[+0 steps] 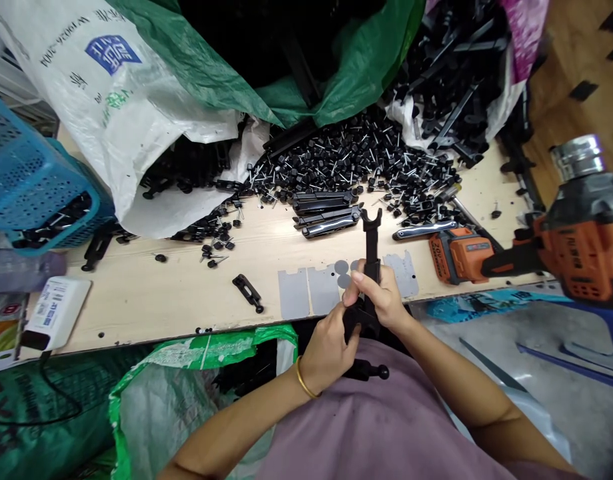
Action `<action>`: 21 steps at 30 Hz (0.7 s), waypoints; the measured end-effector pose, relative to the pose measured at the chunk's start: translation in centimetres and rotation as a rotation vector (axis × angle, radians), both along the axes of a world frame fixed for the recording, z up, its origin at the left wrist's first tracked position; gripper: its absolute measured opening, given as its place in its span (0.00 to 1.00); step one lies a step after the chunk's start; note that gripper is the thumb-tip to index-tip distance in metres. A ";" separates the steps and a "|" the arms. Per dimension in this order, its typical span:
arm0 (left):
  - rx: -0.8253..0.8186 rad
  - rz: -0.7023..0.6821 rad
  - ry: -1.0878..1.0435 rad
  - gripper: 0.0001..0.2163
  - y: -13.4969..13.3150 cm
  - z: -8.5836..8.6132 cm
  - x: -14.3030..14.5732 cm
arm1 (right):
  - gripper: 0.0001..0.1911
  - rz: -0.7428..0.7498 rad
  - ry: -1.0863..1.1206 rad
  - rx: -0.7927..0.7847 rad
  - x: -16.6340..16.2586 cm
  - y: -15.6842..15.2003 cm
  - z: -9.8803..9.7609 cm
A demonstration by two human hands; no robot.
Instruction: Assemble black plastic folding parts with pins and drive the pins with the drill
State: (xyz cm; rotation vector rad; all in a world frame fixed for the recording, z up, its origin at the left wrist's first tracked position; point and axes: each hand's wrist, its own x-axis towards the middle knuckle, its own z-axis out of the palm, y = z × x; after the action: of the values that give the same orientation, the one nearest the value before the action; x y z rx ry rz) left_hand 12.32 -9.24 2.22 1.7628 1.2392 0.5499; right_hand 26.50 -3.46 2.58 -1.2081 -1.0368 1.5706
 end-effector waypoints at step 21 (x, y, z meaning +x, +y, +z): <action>-0.077 0.001 0.169 0.14 1.7 -0.5 0.5 | 0.21 -0.092 0.040 -0.178 -0.6 1.3 -3.8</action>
State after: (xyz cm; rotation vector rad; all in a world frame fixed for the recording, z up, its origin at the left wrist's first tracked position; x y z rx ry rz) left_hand 12.82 -7.52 1.74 1.7723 1.3595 0.3541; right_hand 25.86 -2.14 -1.26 -1.3197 -0.8181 1.6349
